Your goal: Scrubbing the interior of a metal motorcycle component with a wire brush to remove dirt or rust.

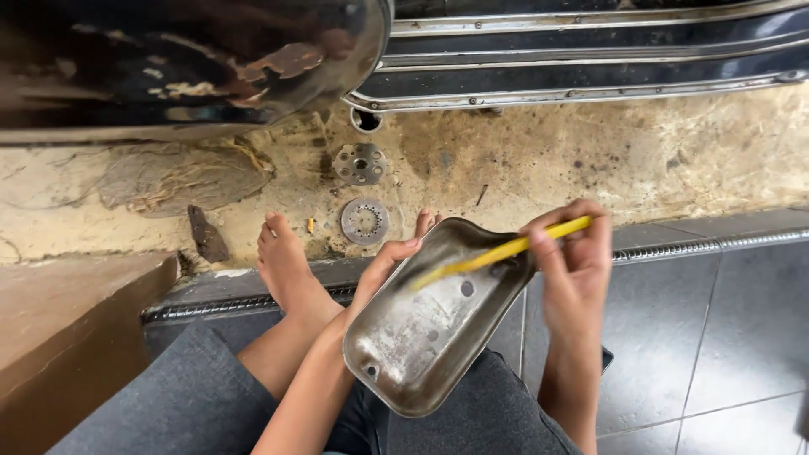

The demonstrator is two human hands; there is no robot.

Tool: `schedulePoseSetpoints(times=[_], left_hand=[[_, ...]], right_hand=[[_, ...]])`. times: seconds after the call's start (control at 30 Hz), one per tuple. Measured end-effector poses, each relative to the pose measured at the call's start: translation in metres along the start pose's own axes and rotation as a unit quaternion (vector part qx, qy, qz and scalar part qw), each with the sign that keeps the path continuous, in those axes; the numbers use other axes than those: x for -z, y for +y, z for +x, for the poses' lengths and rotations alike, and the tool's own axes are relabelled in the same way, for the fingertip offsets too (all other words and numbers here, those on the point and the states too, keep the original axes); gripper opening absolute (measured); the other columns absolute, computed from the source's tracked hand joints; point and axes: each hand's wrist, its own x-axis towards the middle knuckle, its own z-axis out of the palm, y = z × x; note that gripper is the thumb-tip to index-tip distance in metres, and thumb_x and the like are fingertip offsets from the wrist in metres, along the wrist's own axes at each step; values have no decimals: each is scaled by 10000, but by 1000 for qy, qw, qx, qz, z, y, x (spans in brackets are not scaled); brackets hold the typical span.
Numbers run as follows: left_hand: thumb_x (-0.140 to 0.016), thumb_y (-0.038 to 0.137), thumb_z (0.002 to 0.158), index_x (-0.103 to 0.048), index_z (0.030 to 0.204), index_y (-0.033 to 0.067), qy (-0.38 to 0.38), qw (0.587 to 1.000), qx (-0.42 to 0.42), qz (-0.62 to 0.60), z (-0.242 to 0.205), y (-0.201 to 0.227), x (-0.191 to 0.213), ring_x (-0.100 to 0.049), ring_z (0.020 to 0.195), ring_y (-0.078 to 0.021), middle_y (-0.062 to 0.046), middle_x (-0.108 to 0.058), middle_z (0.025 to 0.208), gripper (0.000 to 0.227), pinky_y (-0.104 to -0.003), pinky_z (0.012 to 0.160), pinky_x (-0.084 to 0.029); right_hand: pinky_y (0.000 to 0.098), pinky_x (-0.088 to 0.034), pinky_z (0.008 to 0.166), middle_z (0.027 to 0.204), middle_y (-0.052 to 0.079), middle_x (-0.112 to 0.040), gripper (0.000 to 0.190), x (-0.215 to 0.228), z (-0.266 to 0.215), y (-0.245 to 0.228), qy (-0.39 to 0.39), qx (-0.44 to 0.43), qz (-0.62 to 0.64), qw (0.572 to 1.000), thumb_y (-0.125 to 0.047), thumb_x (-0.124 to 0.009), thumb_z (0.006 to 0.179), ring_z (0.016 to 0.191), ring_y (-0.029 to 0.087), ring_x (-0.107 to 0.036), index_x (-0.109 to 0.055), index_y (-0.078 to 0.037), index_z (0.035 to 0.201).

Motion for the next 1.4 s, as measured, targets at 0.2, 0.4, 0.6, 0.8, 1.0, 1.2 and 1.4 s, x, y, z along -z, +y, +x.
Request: schedulePoseSetpoints(times=[0.2, 0.4, 0.6, 0.8, 1.0, 1.2, 1.4], left_hand=[[-717, 18, 930, -438, 1403, 185, -11, 998, -49, 38, -1, -5, -2, -51, 1622, -368, -153, 12, 1725, 574, -504, 1339, -31], [-605, 10, 992, -445, 1387, 177, 16, 1000, -13, 4, -3, 3, -5, -44, 1617, -333, -135, 20, 1728, 457, -459, 1312, -36], [-814, 98, 824, -423, 1465, 222, -41, 997, -38, 56, 2, -7, 2, 17, 1625, -355, -157, 83, 1729, 761, -512, 1332, 6], [-480, 164, 1037, -564, 1348, 170, 128, 957, 157, -205, 8, 3, -2, -137, 1581, -198, -6, -231, 1685, 322, -438, 1254, -94], [-848, 236, 758, -408, 1457, 270, -43, 993, 16, 105, 5, 17, -5, 43, 1634, -370, -115, 37, 1740, 826, -536, 1323, 2], [-592, 192, 1036, -445, 1448, 258, -1, 995, 98, 12, 6, 31, -14, 73, 1612, -291, -118, 86, 1735, 442, -471, 1269, 15], [-697, 246, 978, -313, 1515, -33, 17, 998, -1, 63, -2, 14, 0, -140, 1524, -423, -333, -128, 1654, 716, -540, 1216, -182]], right_hand=[[321, -454, 844, 853, 170, -666, 351, -25, -21, -24, -58, -14, -2, 998, -20, -636, 931, 823, 218, -588, -349, -80, 1124], [343, -447, 879, 937, 166, -660, 348, -1, -13, -10, -11, 17, -43, 999, -7, -614, 967, 911, 243, -610, -355, -90, 1184], [350, -429, 913, 949, 164, -651, 329, 4, -9, -15, -3, 24, -55, 998, -12, -600, 991, 935, 238, -589, -346, -86, 1187], [331, -438, 867, 882, 154, -689, 341, -28, -34, -26, -22, -10, -21, 999, -25, -645, 929, 870, 222, -606, -370, -85, 1122], [321, -432, 902, 961, 138, -648, 311, 2, -17, -4, 10, 15, -35, 999, -34, -579, 1001, 948, 203, -571, -335, -123, 1172], [335, -462, 870, 920, 148, -661, 324, -11, -20, -14, 16, -10, 4, 1000, -24, -626, 962, 895, 231, -601, -383, -109, 1159], [324, -443, 836, 833, 156, -658, 364, -39, -34, -32, -43, -43, 44, 997, -25, -633, 930, 809, 190, -558, -335, -106, 1123]])
